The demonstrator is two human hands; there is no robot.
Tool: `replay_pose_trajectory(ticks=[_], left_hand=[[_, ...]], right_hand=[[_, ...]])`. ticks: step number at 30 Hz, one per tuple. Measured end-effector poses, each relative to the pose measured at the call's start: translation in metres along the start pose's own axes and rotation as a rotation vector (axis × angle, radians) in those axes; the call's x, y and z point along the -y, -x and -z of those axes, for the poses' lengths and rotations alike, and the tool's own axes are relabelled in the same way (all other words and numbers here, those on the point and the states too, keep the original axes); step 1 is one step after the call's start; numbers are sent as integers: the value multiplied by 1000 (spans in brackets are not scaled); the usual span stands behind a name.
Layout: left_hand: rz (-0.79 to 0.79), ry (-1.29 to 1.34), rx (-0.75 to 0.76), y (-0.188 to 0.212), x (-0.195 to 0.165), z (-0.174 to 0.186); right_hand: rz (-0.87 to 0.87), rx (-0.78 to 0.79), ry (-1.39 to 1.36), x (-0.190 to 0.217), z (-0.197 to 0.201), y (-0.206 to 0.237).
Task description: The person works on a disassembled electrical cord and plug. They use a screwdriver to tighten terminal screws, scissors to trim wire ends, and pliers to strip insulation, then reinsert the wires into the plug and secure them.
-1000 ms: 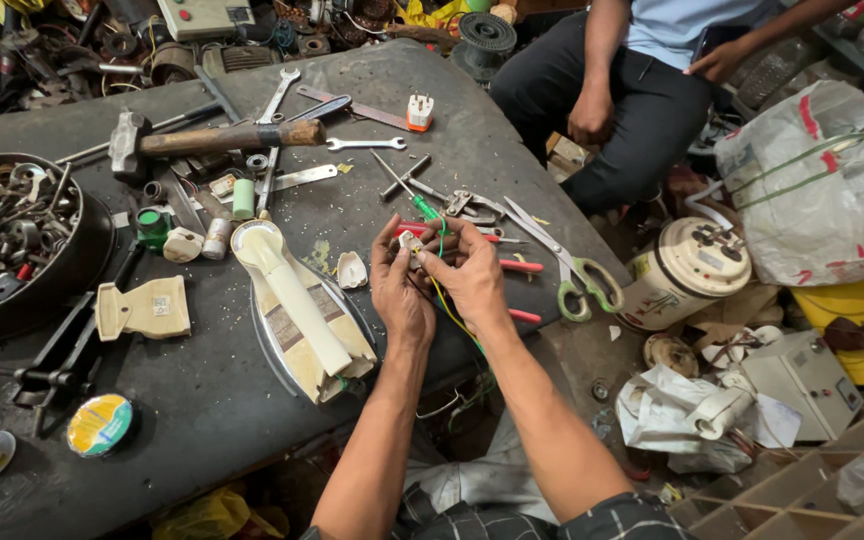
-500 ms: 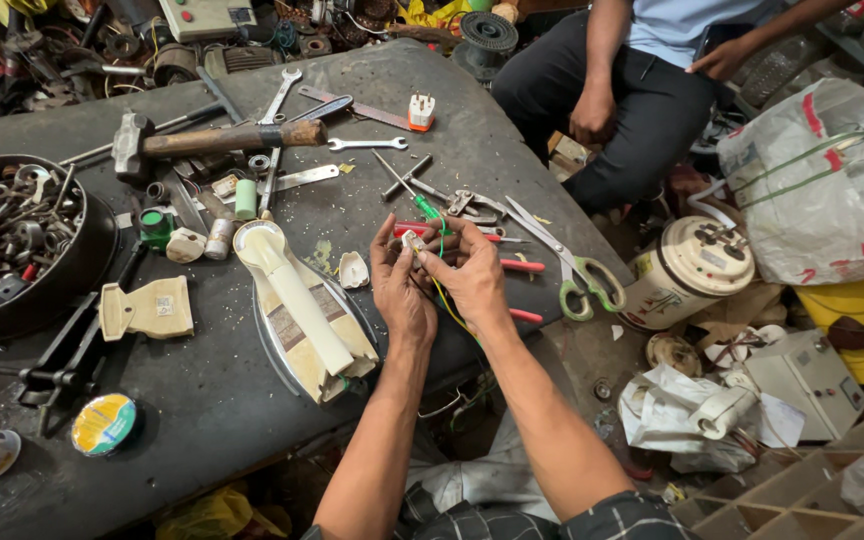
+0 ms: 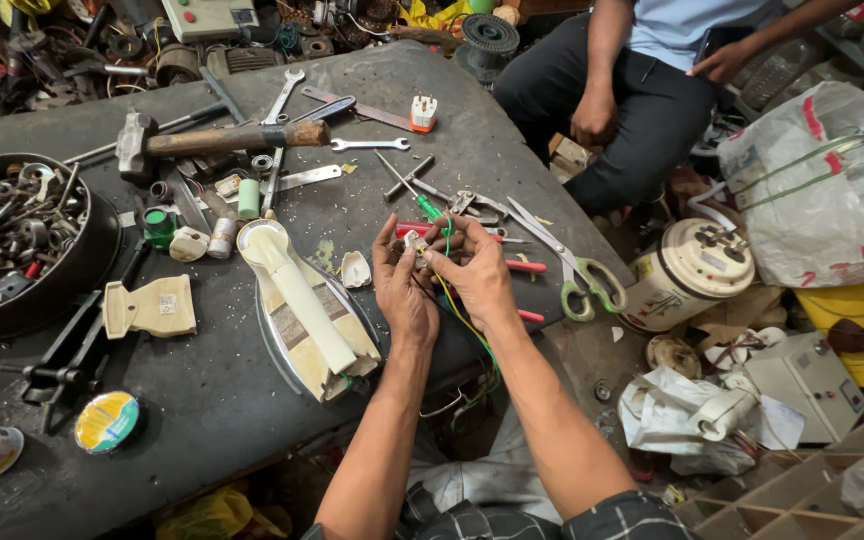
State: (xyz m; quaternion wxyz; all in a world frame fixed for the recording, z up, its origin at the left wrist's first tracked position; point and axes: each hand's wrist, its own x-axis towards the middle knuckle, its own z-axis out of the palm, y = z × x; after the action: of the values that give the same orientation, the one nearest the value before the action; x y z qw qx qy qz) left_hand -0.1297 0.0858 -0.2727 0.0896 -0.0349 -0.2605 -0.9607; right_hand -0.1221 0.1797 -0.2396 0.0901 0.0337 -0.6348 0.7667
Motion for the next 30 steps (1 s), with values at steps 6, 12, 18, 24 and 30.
replay_pose_trajectory(ticks=[6, 12, 18, 24, 30], left_hand=[[-3, 13, 20, 0, 1, 1], [-2, 36, 30, -1, 3, 3], [2, 33, 26, -1, 4, 5], [0, 25, 42, -3, 6, 8], [19, 16, 27, -3, 7, 8]], right_hand=[[-34, 42, 6, 9, 4, -3], [-74, 100, -33, 18, 11, -10], [-104, 102, -58, 21, 11, -11], [-79, 94, -113, 16, 12, -11], [-8, 33, -41, 9, 8, -9]])
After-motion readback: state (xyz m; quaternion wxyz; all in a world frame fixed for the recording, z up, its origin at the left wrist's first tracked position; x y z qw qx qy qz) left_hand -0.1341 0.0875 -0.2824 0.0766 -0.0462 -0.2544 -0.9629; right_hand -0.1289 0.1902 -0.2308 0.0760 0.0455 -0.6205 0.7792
